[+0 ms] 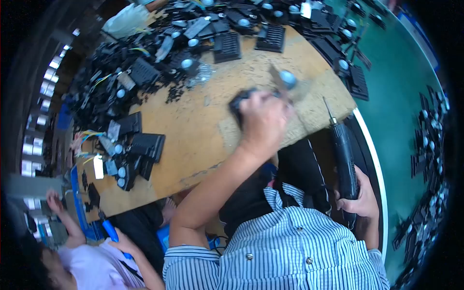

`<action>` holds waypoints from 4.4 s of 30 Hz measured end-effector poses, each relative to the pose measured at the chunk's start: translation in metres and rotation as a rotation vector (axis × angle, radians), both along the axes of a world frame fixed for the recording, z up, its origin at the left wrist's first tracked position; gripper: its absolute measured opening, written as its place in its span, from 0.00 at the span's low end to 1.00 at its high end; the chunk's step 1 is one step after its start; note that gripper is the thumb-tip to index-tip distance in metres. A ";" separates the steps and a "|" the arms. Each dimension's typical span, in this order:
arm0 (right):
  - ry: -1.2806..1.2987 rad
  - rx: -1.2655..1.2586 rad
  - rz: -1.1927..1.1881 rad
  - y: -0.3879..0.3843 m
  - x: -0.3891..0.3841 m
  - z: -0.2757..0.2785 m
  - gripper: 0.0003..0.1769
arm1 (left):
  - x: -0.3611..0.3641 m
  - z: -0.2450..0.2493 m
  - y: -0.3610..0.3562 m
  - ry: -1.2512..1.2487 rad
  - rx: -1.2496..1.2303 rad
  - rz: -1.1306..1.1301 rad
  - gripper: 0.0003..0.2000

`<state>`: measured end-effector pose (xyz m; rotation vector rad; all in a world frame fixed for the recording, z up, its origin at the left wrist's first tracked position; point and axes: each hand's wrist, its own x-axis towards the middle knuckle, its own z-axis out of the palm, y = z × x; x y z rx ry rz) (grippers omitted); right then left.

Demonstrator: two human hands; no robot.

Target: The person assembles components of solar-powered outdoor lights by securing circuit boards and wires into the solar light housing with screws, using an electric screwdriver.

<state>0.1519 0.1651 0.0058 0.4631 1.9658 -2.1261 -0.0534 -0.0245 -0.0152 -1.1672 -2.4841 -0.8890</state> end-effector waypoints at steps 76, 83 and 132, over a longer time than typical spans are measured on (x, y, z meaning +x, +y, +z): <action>0.146 0.203 0.556 -0.019 -0.020 -0.003 0.42 | 0.029 0.037 -0.061 -1.421 1.046 -0.263 0.06; 0.193 0.265 0.551 -0.019 -0.021 0.001 0.42 | 0.025 0.037 -0.068 -1.319 0.871 -0.246 0.10; -0.056 0.244 0.406 -0.008 -0.009 -0.009 0.40 | -0.137 0.000 -0.100 -0.322 -0.063 0.580 0.08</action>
